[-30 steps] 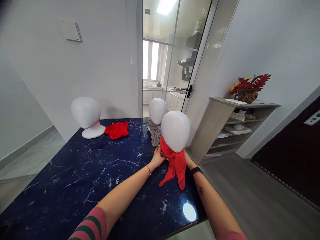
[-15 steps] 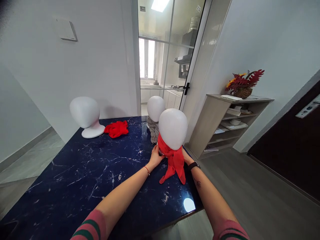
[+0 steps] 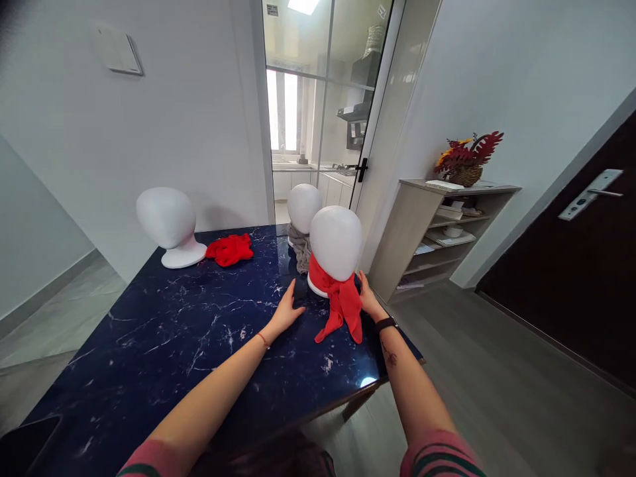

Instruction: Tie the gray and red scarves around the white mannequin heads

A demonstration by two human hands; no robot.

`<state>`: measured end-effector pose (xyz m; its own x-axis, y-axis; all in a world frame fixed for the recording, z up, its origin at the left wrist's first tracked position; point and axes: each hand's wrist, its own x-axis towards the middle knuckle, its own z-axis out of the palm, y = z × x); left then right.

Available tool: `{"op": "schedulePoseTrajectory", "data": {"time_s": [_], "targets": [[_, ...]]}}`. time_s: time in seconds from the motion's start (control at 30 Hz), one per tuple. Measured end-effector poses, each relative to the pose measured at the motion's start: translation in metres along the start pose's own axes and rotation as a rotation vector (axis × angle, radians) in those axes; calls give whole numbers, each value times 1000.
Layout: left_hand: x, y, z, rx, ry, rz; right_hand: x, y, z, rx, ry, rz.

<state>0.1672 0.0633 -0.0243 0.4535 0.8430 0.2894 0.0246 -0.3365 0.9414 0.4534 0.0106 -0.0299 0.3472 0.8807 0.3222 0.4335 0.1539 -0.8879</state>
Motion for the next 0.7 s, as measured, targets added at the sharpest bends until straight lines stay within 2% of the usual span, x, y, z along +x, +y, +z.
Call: {"op": "schedulePoseTrajectory", "data": {"time_s": [0.03,0.13,0.2,0.27,0.33,0.37,0.47,0.53,0.57,0.7], "targets": [[-10,-2,-12,-29,-27,-30,-10,1,-2,2,29,44],[-41,-5,-53,-101,8,-139,-47,-3,0,-32,116,169],[-57,-4,-77,-139,44,-175,-76,-13,6,-115,78,118],[-68,-1,-96,-154,115,-165,-104,-27,15,-247,-22,20],[-74,2,-107,-136,192,-154,-129,-44,26,-387,-54,-15],[-75,4,-109,-114,225,-157,-140,-53,32,-443,-12,-5],[-77,9,-108,-47,294,-158,-170,-85,57,-509,266,-31],[-77,11,-106,-29,321,-139,-190,-109,79,-488,351,-121],[-78,12,-106,-26,330,-128,-200,-122,91,-468,302,-171],[-80,17,-111,-4,388,-116,-223,-171,140,-351,-124,-315]]}}
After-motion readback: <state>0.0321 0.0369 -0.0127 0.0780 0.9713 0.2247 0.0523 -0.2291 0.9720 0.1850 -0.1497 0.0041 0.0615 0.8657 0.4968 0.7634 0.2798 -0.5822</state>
